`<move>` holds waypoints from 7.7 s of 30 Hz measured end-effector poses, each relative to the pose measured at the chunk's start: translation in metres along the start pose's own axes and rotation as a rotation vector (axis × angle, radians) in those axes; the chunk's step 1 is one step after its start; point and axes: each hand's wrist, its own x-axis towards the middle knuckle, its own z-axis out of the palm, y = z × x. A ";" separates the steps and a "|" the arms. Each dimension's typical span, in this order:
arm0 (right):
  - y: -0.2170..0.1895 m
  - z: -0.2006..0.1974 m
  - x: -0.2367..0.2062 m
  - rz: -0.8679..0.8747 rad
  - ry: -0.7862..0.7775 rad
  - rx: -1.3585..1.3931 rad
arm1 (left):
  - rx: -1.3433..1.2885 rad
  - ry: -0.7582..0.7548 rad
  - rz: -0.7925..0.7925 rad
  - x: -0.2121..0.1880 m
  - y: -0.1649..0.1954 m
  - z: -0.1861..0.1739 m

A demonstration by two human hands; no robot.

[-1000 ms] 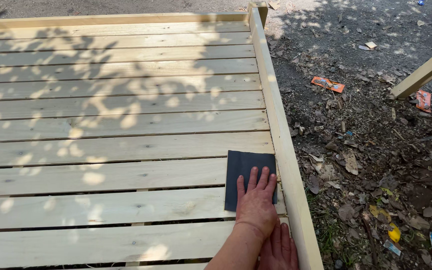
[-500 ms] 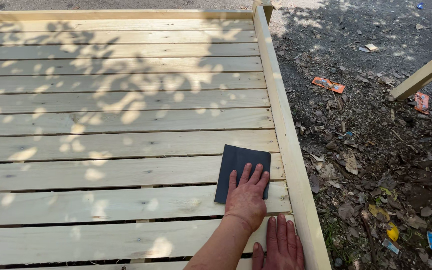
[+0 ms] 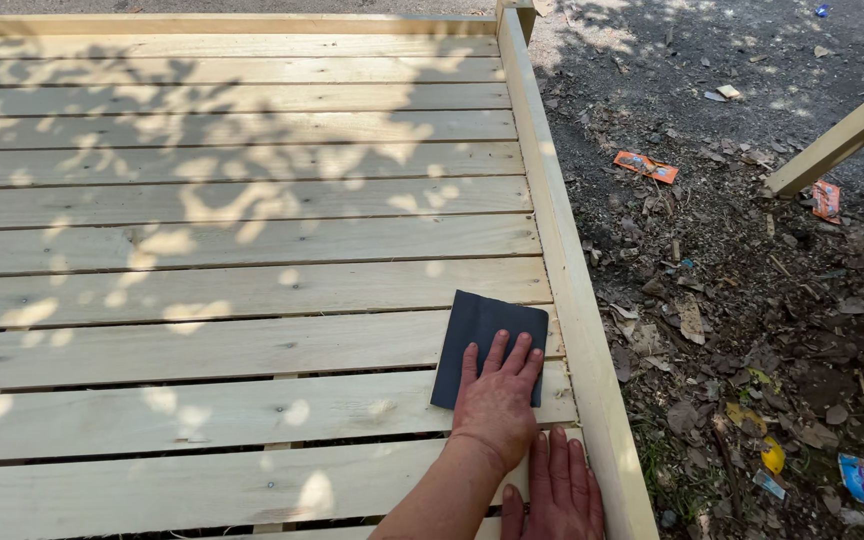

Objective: The person sands the slatted surface of an unfinished wooden furniture frame by hand, rubbing a sheet of sandpaper back and forth across the boards. They work progressively along the slats, steadying the frame with the other hand, and at one point rest a bare foot on the frame while sanding.

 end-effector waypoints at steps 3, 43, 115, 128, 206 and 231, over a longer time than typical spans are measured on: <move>-0.004 -0.004 -0.001 0.009 -0.005 -0.010 | 0.037 0.053 -0.013 -0.039 -0.058 -0.002; -0.016 -0.026 0.008 0.071 -0.029 0.020 | 0.002 -0.008 -0.006 0.017 -0.009 0.009; -0.041 -0.056 0.021 0.164 -0.188 -0.107 | -0.026 0.185 -0.304 -0.107 -0.074 0.029; -0.037 -0.050 0.013 0.109 -0.102 -0.061 | -0.023 0.287 -0.254 -0.116 -0.140 0.014; -0.039 -0.055 0.012 0.087 -0.041 0.038 | 0.007 0.291 -0.419 -0.182 -0.175 0.005; -0.027 -0.052 0.010 0.180 0.009 0.250 | 0.008 0.452 -0.635 -0.178 -0.168 0.026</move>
